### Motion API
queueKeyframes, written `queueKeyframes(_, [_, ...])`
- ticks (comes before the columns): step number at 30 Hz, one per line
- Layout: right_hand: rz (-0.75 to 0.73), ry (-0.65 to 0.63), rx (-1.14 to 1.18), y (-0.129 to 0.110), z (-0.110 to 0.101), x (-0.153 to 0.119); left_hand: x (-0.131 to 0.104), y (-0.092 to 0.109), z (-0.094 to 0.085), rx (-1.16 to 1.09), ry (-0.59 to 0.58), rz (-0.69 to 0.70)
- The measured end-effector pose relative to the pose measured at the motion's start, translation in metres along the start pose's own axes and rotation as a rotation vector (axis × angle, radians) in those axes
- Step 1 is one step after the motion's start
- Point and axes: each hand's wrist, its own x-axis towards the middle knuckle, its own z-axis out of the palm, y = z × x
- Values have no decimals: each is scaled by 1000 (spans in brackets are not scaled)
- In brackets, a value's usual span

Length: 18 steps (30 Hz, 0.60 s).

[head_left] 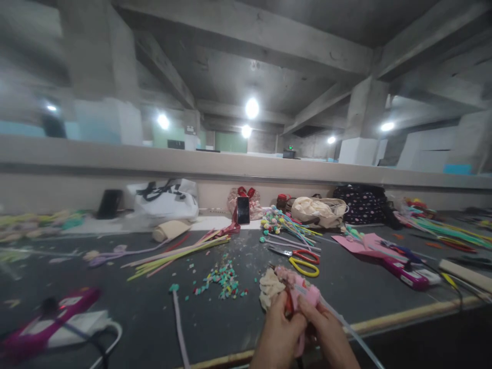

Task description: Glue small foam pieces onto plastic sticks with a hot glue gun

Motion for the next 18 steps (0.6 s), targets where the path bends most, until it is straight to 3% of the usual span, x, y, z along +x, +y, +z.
queueKeyframes(4, [-11, -65, 34, -8, -9, 4, -12, 1, -2, 2, -71, -15])
queueKeyframes(7, [56, 11, 7, -11, -18, 4, -28, -1, -21, 172, -4, -53])
queueKeyframes(12, [115, 129, 43, -1, -32, 8, -44, 8, -99, 529, 317, -217])
queueKeyframes(15, [138, 139, -25, 10, -39, 15, -44, 18, -145, 869, 534, -216])
queueKeyframes(17, [156, 134, -55, 17, -44, 19, -44, 20, -165, 1172, 534, -272])
queueKeyframes(18, [163, 142, -63, 20, -46, 20, -44, 18, -171, 1215, 539, -296])
